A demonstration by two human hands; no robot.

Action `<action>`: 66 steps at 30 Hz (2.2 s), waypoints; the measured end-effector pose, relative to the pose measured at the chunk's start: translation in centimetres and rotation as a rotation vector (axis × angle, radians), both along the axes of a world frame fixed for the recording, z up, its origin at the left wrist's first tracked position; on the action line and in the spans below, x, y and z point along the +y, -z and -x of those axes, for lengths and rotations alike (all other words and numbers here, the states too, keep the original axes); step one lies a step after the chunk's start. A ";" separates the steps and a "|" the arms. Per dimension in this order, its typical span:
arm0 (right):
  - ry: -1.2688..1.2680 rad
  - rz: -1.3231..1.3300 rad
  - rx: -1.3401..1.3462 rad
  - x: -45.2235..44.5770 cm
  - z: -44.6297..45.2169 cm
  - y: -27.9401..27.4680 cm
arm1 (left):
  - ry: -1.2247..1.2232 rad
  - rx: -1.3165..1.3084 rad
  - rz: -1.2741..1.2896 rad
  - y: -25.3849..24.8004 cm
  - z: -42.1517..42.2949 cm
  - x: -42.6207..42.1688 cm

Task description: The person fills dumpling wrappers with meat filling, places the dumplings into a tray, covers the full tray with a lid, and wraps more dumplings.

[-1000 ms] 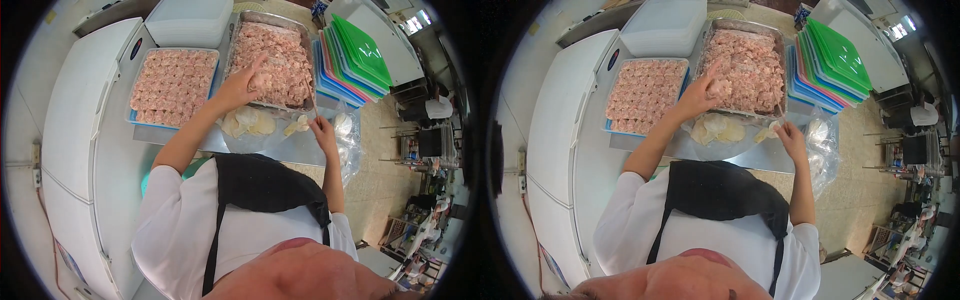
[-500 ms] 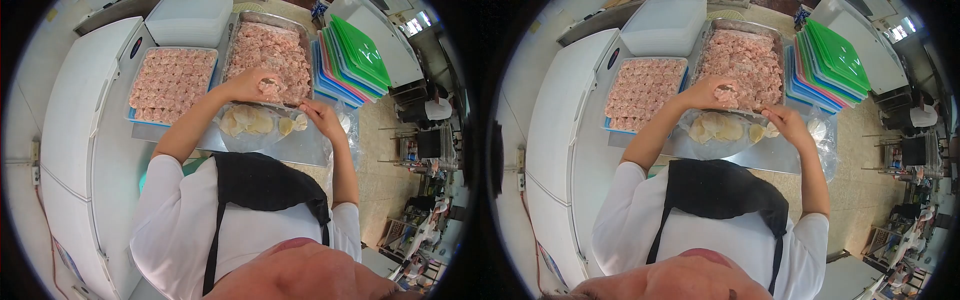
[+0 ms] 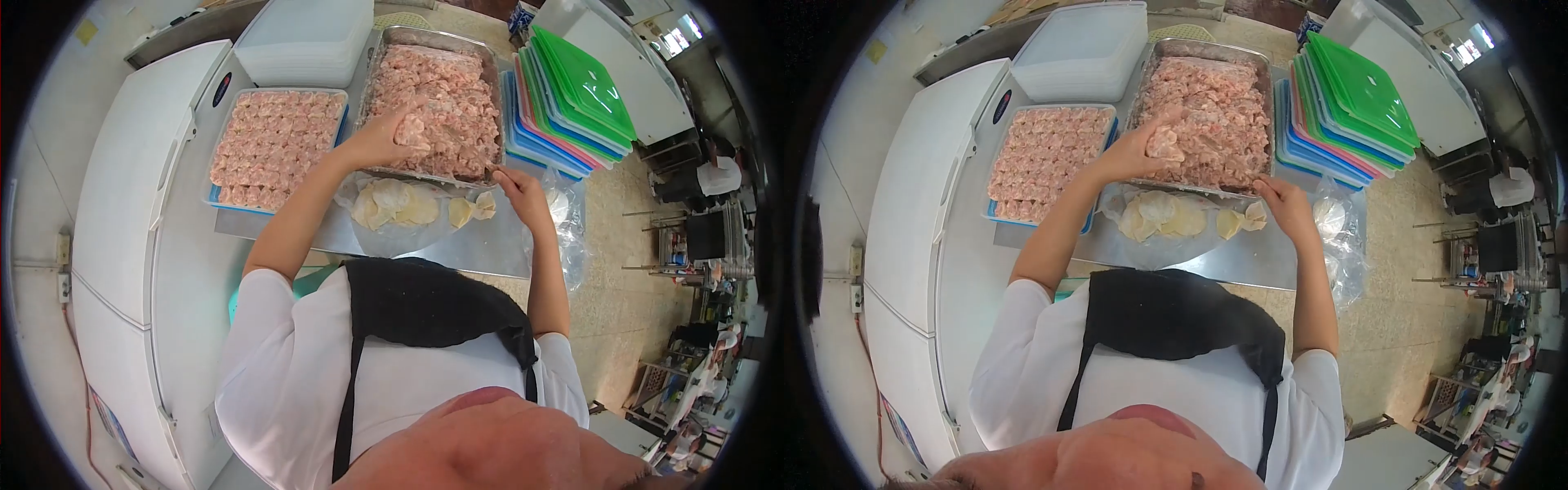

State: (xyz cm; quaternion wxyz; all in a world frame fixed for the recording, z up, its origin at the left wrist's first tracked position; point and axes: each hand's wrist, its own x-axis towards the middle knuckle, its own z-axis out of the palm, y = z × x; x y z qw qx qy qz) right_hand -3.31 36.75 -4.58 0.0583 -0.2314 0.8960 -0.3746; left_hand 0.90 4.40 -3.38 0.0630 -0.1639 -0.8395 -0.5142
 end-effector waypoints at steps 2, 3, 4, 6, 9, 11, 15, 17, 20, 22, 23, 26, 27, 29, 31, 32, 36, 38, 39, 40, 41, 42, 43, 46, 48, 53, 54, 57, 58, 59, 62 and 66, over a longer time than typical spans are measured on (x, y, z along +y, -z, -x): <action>-0.066 0.138 -0.130 -0.4 -1.1 -3.0 | 0.062 0.103 0.033 -1.7 -0.2 0.8; -0.100 0.207 -0.199 -1.0 -1.7 -3.6 | 0.091 0.150 0.051 -2.3 -0.3 1.1; -0.146 0.188 -0.204 -1.9 -2.2 -3.5 | 0.107 0.100 0.115 -2.9 -0.4 1.2; -0.240 0.147 -0.210 -3.4 -2.6 -3.2 | 0.138 0.005 0.240 -3.7 -0.4 1.5; -0.269 0.050 -0.014 -2.7 0.1 -1.8 | 0.136 -0.213 0.281 -3.0 1.0 1.8; -0.226 -0.023 0.171 -2.5 0.1 -1.7 | -0.031 -0.177 0.163 -1.4 1.1 1.7; -0.150 -0.084 0.400 -4.5 -0.7 0.5 | -0.114 0.011 0.135 8.5 5.0 -0.6; -0.179 -0.010 0.410 -4.3 1.7 4.6 | -0.130 -0.127 0.214 5.4 3.5 0.2; -0.078 -0.410 0.262 -1.2 3.2 3.5 | -0.155 -0.214 0.122 3.5 1.8 0.4; -0.093 -0.251 0.122 0.1 2.8 0.9 | -0.140 -0.178 0.046 2.1 0.8 1.1; -0.112 -0.099 0.066 0.8 2.8 0.3 | -0.126 -0.126 0.032 0.7 0.3 1.7; -0.251 0.134 -0.081 1.0 1.9 -2.9 | -0.039 0.025 0.014 -2.3 -0.3 3.6; -0.310 0.175 -0.131 0.5 1.4 -3.4 | -0.002 0.071 0.013 -2.5 -0.4 4.1; -0.419 0.180 -0.068 -0.7 1.5 -1.8 | 0.060 0.123 0.098 -1.8 0.0 4.1; -0.426 0.083 0.101 -0.7 1.4 -2.5 | 0.040 0.074 0.168 -1.1 0.3 4.4; -0.382 -0.017 0.240 -0.1 1.7 -3.7 | -0.017 0.000 0.197 -0.7 0.4 4.6; -0.333 -0.067 0.515 -0.3 -0.2 -5.4 | -0.132 0.032 0.183 0.3 0.1 4.5; -0.327 -0.137 0.459 -0.3 0.5 -5.4 | -0.176 -0.071 0.179 0.0 -0.5 4.8; -0.323 -0.172 0.438 -0.3 0.8 -5.8 | -0.199 -0.115 0.178 -0.3 -0.7 4.9; -0.303 -0.131 0.409 -0.1 0.8 -6.5 | -0.238 -0.044 0.142 -0.5 -1.3 4.9; -0.282 -0.087 0.380 0.1 0.5 -7.4 | -0.276 0.028 0.107 -0.5 -2.0 5.0; -0.259 -0.041 0.348 0.1 0.1 -7.9 | -0.310 0.098 0.076 -0.5 -2.6 4.8; -0.306 0.031 0.317 -0.1 -0.1 -7.9 | -0.284 0.053 0.057 -0.5 -2.7 4.3; -0.360 -0.044 0.309 -2.6 -1.6 -5.5 | -0.275 -0.078 -0.002 0.1 -3.5 3.2; -0.349 0.012 0.298 -3.7 -2.0 -4.0 | -0.373 -0.141 -0.031 0.3 -4.4 2.1; -0.271 0.139 0.132 -5.5 -3.6 -3.1 | -0.347 -0.226 0.053 -0.7 -9.9 -5.5; -0.235 0.142 0.091 -5.5 -3.9 -2.4 | -0.333 -0.152 0.137 -0.8 -11.5 -7.5; -0.117 0.174 -0.037 -5.6 -5.2 -0.6 | -0.625 -0.274 0.196 1.5 -15.9 -14.8; -0.076 0.198 -0.085 -5.7 -5.9 -0.2 | -0.688 -0.219 0.265 2.5 -17.4 -17.3; -0.032 0.223 -0.132 -5.7 -6.7 0.0 | -0.745 -0.161 0.334 3.6 -18.9 -19.8; 0.034 0.242 -0.207 -6.3 -9.1 0.4 | -0.871 -0.127 0.547 4.8 -22.1 -25.1; 0.097 0.306 -0.230 -7.6 -11.4 1.8 | -0.877 -0.239 0.714 4.5 -23.0 -27.9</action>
